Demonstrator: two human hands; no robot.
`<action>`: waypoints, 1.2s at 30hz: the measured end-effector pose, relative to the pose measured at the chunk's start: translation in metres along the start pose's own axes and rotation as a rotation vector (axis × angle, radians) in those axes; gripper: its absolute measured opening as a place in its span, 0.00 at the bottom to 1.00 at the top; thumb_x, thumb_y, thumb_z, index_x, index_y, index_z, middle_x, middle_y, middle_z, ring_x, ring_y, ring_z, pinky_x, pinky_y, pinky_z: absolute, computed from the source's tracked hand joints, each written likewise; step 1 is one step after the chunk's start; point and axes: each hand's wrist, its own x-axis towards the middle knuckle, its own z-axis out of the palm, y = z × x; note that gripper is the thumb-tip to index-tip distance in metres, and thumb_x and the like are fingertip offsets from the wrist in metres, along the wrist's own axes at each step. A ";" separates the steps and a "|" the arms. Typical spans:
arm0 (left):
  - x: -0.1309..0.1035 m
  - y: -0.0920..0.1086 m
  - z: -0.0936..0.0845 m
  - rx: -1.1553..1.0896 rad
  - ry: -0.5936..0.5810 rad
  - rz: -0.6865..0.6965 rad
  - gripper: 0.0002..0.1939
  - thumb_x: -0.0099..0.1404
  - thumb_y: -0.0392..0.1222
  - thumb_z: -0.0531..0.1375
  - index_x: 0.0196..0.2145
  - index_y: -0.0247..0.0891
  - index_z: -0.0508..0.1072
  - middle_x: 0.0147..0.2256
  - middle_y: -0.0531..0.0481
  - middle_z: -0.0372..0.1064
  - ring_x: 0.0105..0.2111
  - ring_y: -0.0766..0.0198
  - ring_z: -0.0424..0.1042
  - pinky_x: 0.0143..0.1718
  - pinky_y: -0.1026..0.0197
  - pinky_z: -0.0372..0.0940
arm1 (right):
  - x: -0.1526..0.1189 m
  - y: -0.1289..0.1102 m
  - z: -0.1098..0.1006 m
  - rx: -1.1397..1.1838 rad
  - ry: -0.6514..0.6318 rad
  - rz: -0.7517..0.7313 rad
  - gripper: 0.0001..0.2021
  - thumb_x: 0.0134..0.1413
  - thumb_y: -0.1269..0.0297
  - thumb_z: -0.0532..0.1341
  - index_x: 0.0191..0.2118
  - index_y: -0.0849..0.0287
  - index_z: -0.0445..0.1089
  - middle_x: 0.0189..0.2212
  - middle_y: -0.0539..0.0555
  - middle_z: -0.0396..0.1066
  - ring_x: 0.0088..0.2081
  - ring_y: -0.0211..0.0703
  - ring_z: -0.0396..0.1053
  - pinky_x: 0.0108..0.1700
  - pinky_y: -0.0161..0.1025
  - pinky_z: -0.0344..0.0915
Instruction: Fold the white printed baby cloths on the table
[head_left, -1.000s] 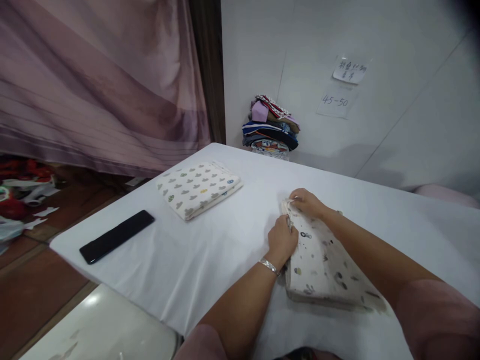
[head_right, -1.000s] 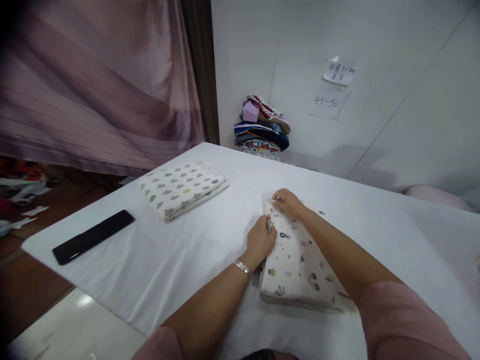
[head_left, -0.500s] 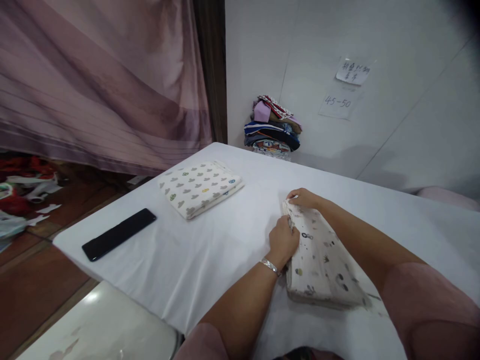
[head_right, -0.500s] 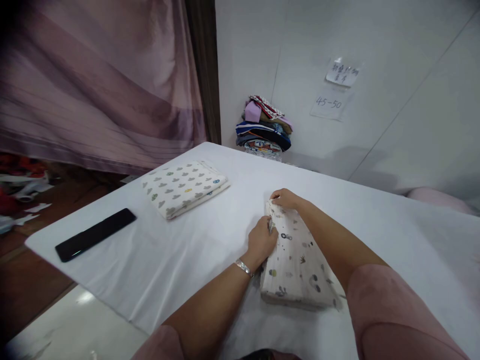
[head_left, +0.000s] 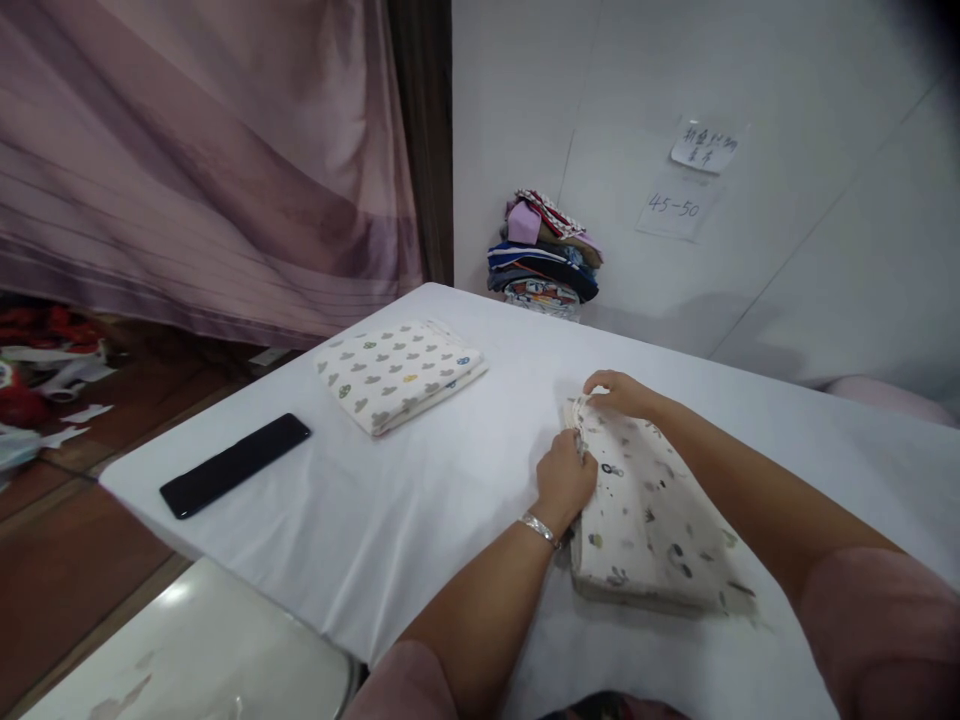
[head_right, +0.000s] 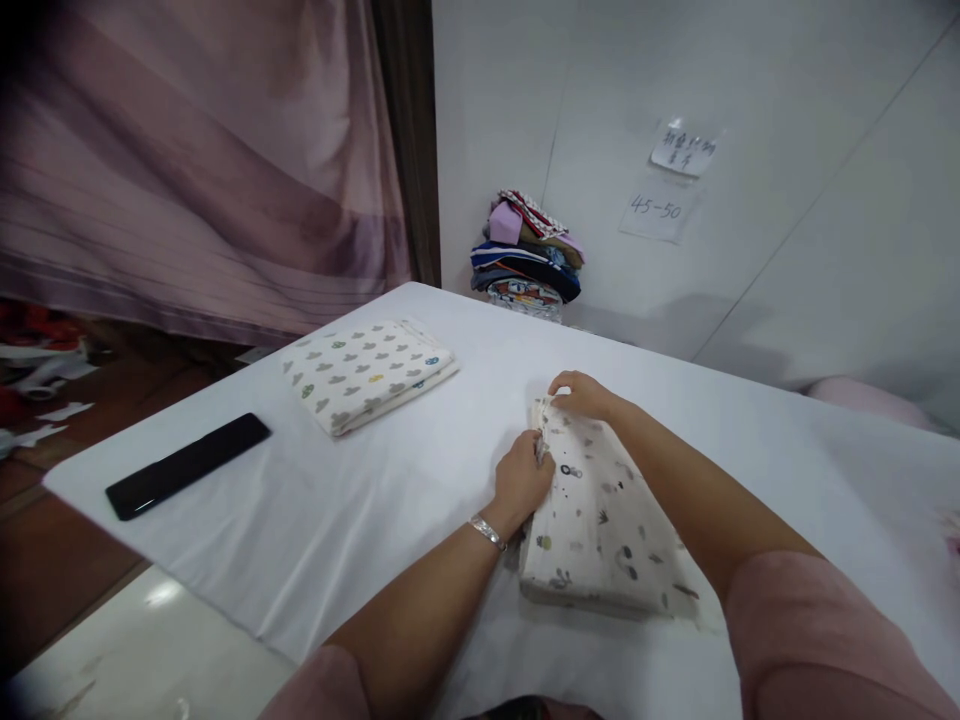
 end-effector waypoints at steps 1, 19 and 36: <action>0.000 0.000 0.000 0.001 0.001 0.001 0.20 0.62 0.42 0.50 0.53 0.40 0.60 0.48 0.45 0.67 0.44 0.55 0.69 0.45 0.56 0.62 | -0.002 0.000 -0.003 0.063 -0.046 0.039 0.10 0.41 0.59 0.62 0.32 0.57 0.73 0.34 0.53 0.73 0.38 0.44 0.68 0.43 0.40 0.63; -0.002 0.005 -0.006 -0.023 -0.043 -0.039 0.21 0.63 0.42 0.50 0.53 0.40 0.59 0.48 0.45 0.67 0.44 0.56 0.69 0.46 0.56 0.61 | 0.022 -0.001 0.005 0.045 -0.247 0.184 0.13 0.38 0.63 0.62 0.34 0.56 0.76 0.33 0.50 0.76 0.39 0.47 0.70 0.42 0.37 0.64; -0.002 0.005 -0.006 -0.022 -0.039 -0.034 0.20 0.62 0.42 0.50 0.53 0.40 0.60 0.48 0.44 0.67 0.45 0.55 0.68 0.45 0.56 0.61 | 0.008 -0.017 -0.009 0.268 -0.418 0.243 0.15 0.35 0.60 0.65 0.33 0.58 0.75 0.31 0.52 0.76 0.35 0.45 0.71 0.38 0.37 0.66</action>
